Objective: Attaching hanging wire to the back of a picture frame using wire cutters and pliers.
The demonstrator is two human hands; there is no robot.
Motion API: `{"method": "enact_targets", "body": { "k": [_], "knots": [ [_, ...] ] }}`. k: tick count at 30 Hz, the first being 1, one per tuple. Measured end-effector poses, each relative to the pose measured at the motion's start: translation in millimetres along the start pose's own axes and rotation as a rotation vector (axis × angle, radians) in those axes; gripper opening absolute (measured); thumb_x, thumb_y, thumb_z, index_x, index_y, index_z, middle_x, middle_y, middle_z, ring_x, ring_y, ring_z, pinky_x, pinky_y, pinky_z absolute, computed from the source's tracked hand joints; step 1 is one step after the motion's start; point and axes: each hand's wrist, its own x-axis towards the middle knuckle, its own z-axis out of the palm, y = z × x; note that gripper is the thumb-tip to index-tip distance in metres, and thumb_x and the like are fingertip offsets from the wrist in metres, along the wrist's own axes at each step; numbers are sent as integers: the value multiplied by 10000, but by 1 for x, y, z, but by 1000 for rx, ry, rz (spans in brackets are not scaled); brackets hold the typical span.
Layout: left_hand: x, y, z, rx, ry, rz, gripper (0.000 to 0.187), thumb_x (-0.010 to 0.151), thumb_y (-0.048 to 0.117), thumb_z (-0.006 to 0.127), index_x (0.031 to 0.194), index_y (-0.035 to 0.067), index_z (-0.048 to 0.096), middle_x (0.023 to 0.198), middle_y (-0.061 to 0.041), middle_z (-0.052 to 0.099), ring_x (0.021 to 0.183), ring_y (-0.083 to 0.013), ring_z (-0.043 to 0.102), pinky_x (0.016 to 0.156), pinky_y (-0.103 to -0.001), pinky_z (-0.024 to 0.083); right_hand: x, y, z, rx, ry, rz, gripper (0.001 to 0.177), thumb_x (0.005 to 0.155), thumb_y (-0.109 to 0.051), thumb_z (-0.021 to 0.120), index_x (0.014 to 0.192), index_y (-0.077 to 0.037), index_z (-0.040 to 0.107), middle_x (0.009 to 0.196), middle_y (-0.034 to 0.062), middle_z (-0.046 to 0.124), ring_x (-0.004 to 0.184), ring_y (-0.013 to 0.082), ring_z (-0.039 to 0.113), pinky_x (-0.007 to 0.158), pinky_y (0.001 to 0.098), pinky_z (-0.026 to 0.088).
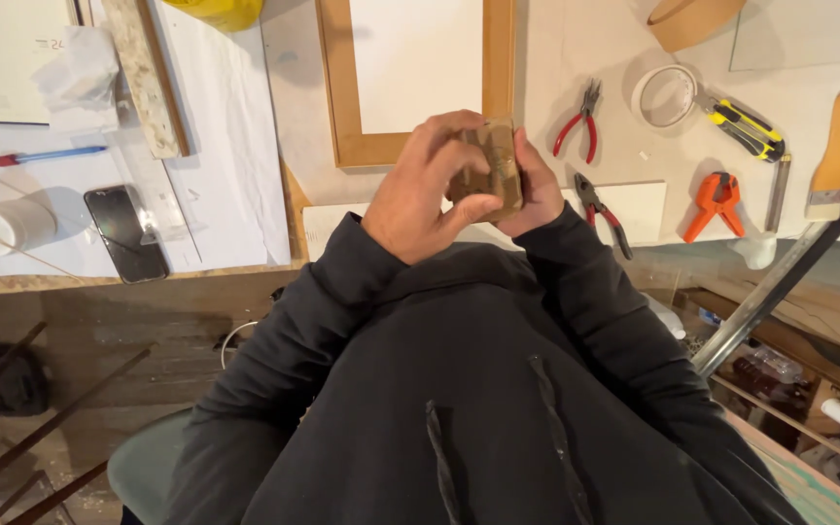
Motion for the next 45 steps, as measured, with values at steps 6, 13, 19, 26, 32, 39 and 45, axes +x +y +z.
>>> {"method": "enact_targets", "body": {
  "k": [6, 13, 19, 26, 32, 39, 45],
  "knots": [
    [-6, 1, 8, 15, 111, 42, 542, 994, 412, 767, 1233, -5, 519, 1361, -184, 542, 1208, -316, 569, 982, -415, 533, 1, -4, 31, -101, -47, 65, 646, 1081, -592, 383, 1503, -108, 458, 1394, 112, 588, 1293, 281, 597, 1097, 485, 507],
    [-16, 11, 17, 120, 243, 12, 532, 915, 358, 833, 1168, -13, 547, 1252, -199, 633, 1185, -326, 550, 995, -439, 495, -6, 8, 22, -86, 105, 154, 739, 1030, -652, 390, 1515, -99, 456, 1392, 101, 585, 1290, 239, 612, 1073, 441, 530],
    [-13, 22, -15, 76, 23, -660, 269, 956, 254, 715, 1171, 115, 633, 863, -50, 598, 783, -279, 621, 747, -424, 482, -11, -1, 29, -12, -92, 16, 705, 1095, -648, 343, 1566, -133, 444, 1348, 115, 633, 1112, 247, 689, 718, 384, 606],
    [-11, 6, -1, 1019, 33, 558, 95, 927, 196, 731, 939, 103, 743, 975, -3, 603, 948, -158, 614, 961, -348, 454, -4, 5, 29, 64, -56, 22, 713, 1080, -624, 328, 1578, -122, 419, 1406, 99, 610, 1219, 242, 653, 920, 403, 586],
    [-8, -12, 34, 1024, -85, 491, 148, 863, 252, 638, 802, 125, 681, 821, -2, 558, 685, -177, 620, 684, -356, 513, -7, 15, 16, 72, 29, -36, 682, 1097, -573, 342, 1545, -69, 445, 1425, 93, 601, 1319, 223, 581, 1160, 391, 475],
    [-5, -17, 45, 904, -135, 469, 119, 868, 241, 647, 811, 138, 632, 842, -2, 563, 645, -168, 617, 578, -339, 497, -19, 16, 1, 49, -28, -80, 674, 1111, -574, 312, 1547, -76, 435, 1414, 104, 597, 1295, 227, 584, 1142, 393, 469],
    [2, -22, 39, 721, -163, 372, 61, 880, 192, 632, 897, 136, 619, 847, -11, 600, 736, -203, 675, 621, -371, 518, -17, 11, -1, 138, -27, -62, 684, 1112, -587, 295, 1552, -82, 439, 1397, 96, 602, 1276, 226, 588, 1114, 398, 480]
  ]
}}
